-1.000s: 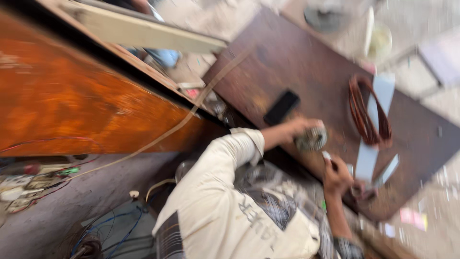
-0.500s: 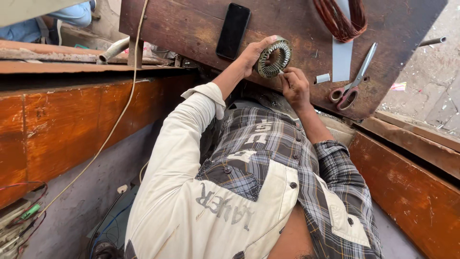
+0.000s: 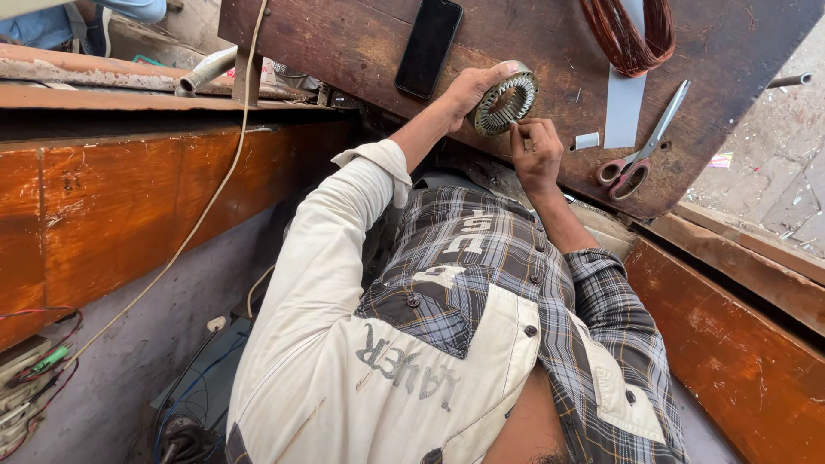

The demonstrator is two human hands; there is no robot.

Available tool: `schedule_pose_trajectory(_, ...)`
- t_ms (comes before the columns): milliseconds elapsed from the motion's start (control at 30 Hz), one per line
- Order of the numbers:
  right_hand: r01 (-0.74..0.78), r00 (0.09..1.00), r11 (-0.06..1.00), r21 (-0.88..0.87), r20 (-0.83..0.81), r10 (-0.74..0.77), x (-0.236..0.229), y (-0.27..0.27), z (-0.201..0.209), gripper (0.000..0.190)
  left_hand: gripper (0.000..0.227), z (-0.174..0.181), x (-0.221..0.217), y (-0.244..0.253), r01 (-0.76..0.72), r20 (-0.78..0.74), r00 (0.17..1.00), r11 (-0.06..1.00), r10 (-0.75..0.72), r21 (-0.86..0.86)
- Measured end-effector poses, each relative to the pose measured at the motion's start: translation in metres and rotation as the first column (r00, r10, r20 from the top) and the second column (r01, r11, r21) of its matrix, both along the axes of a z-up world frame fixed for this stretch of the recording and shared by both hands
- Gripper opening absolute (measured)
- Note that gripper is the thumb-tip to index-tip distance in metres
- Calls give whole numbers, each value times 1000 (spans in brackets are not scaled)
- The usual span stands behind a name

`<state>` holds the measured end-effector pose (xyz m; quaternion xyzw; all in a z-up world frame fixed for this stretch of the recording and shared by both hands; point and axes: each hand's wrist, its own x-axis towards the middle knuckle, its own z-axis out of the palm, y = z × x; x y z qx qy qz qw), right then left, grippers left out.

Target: The person cuts small strips of white insulating material with scissors and inserts them into the slots of a motor stator. They repeat this process, handling the stator and strips by hand while seated at a wooden workbench.

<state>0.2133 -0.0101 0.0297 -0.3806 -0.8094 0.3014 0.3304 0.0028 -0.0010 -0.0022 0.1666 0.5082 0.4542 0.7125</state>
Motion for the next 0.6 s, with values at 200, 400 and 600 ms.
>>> schedule_pose_trajectory(200,-85,996,990,110,21,83,6,1,19,10,54,1,-1,4,4,3,1000,1000,-4,-8)
schedule_pose_trajectory(400,-111,992,980,164,78,99,11,17,2,9,53,0,-1,7,26,-9,1000,1000,-26,13)
schedule_pose_trajectory(600,13,996,998,56,91,-19,4,14,-30,13,52,1,-2,7,26,-15,1000,1000,-26,14)
